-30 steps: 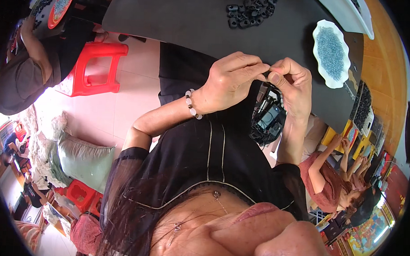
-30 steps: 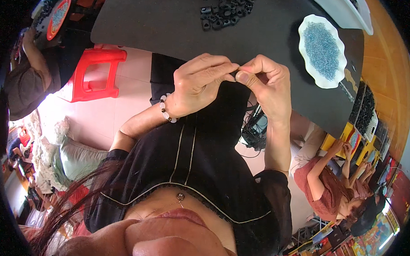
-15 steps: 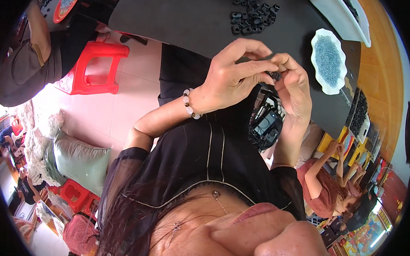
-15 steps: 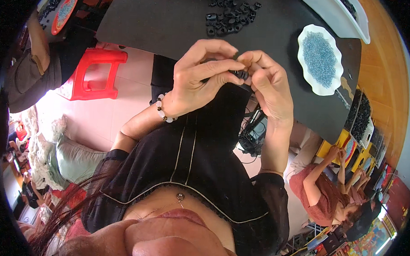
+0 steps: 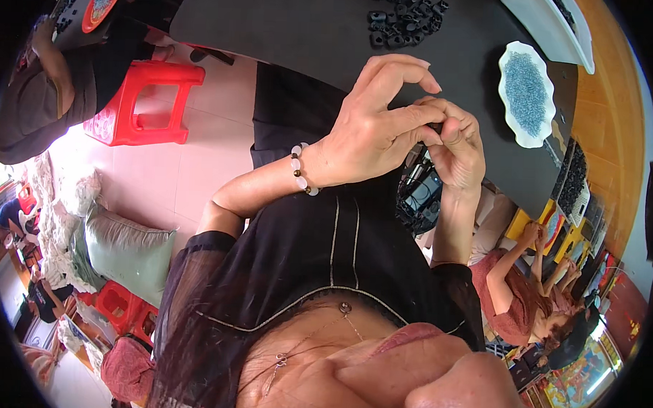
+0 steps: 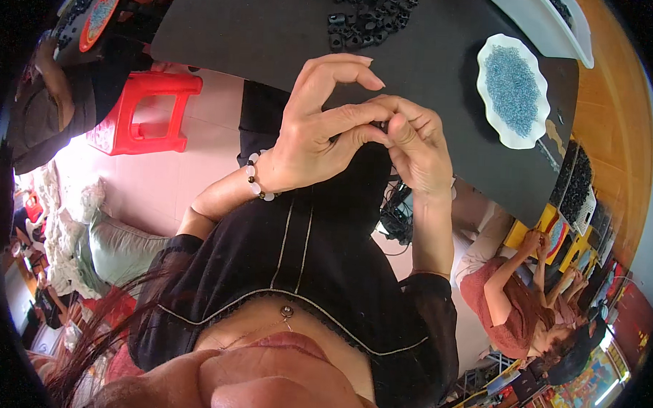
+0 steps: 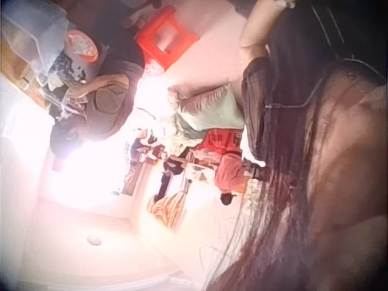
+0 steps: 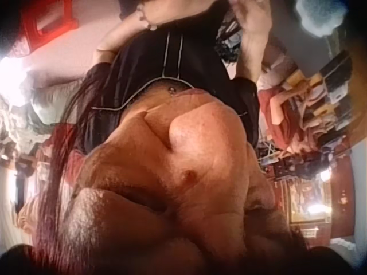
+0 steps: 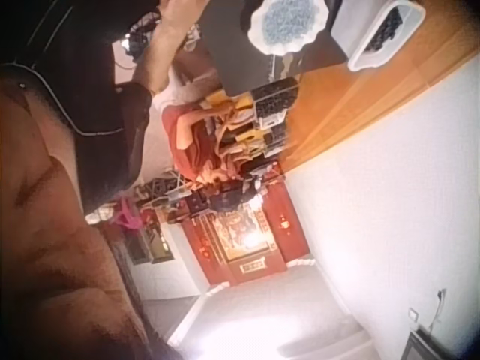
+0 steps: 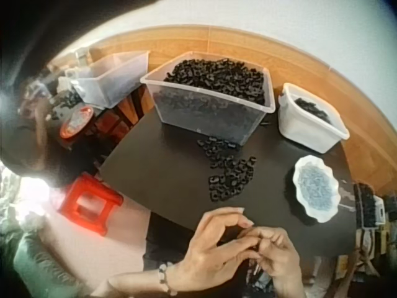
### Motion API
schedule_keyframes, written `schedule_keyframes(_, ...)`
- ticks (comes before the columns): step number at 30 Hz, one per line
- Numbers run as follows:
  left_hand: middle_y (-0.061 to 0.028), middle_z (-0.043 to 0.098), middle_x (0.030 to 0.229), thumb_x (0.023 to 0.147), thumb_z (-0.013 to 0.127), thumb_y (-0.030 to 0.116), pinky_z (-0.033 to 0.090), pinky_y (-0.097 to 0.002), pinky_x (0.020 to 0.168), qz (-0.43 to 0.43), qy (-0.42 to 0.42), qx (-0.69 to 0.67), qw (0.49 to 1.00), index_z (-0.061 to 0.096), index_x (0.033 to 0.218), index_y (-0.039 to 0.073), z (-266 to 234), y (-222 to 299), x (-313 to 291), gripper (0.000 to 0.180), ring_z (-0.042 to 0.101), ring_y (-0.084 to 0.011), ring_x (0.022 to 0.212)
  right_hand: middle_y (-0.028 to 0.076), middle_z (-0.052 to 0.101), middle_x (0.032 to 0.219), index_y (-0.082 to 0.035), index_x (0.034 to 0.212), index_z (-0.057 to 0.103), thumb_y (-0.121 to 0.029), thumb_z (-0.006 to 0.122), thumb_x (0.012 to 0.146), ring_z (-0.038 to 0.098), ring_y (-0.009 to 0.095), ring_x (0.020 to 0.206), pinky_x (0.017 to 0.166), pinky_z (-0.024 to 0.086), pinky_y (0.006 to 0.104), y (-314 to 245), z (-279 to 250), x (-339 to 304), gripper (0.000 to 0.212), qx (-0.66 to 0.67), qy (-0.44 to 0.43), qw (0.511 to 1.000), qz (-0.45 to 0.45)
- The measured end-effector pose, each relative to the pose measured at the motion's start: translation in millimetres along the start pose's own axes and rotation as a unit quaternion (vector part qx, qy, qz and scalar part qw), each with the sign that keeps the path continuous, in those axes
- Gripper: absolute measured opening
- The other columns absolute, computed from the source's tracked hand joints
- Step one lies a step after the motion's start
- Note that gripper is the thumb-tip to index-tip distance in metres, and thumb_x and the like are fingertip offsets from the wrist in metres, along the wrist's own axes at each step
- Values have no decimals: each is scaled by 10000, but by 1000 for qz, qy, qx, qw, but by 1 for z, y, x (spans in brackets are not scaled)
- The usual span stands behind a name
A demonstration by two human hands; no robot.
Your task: Assembling small black plastic components by inserting tiny metal beads into them.
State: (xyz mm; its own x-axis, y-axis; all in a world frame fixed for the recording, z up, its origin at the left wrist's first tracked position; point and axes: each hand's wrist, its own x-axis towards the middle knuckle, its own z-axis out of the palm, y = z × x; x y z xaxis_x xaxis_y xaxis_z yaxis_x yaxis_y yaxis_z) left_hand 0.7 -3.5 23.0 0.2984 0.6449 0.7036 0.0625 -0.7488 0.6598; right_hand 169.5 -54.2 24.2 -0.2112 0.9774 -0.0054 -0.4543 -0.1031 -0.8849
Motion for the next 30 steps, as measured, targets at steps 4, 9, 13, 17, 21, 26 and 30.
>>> schedule_keyframes(4,-69,609,1096,620,824,78,467,-402,895,-12,-4,12,1000,746,907,87,-3,4,1,298,558,-306,1134,161,643,1076,131,1142,586,-362,621,943,629,187,973,872,492,271,6,1,-3,533,24,20,1000,5)
schedule_keyframes(9,-80,634,1123,631,822,89,485,-383,898,-27,-5,12,1000,746,926,80,-4,-4,-1,304,571,-299,1149,133,655,1062,112,1183,572,-404,562,967,646,131,853,777,532,238,6,3,-7,559,47,46,998,5)
schedule_keyframes(13,-63,686,1004,656,826,123,501,-343,839,-36,9,-4,999,749,940,84,0,-12,-7,297,640,-256,1009,111,680,986,80,1178,595,-393,549,980,638,89,764,629,526,201,-3,7,-5,516,-12,110,994,14)
schedule_keyframes(17,-45,697,890,664,831,148,490,-327,780,-51,-20,31,998,750,947,92,-4,-9,-5,300,653,-226,877,83,698,873,40,1098,648,-322,554,995,598,58,655,504,460,170,-15,-17,-12,388,-155,139,977,36)
schedule_keyframes(21,-46,695,867,663,835,186,471,-323,735,-50,-24,39,998,749,972,94,-4,-12,-5,334,635,-218,811,59,686,827,30,1034,664,-269,562,996,539,35,610,477,399,158,-22,-14,-9,318,-196,161,967,21)
schedule_keyframes(26,-51,694,865,666,834,216,470,-327,746,-53,-26,39,997,740,1011,94,-3,-12,-6,378,635,-218,808,36,662,797,29,1037,660,-272,589,980,512,33,610,507,390,161,-20,-10,-3,314,-228,158,961,3)
schedule_keyframes(30,-53,696,862,671,832,225,470,-328,755,-54,-30,40,997,734,1025,87,-2,-14,-7,392,638,-220,810,26,654,796,14,1049,662,-267,606,972,514,31,624,542,389,166,-20,-9,-1,298,-242,132,961,6)
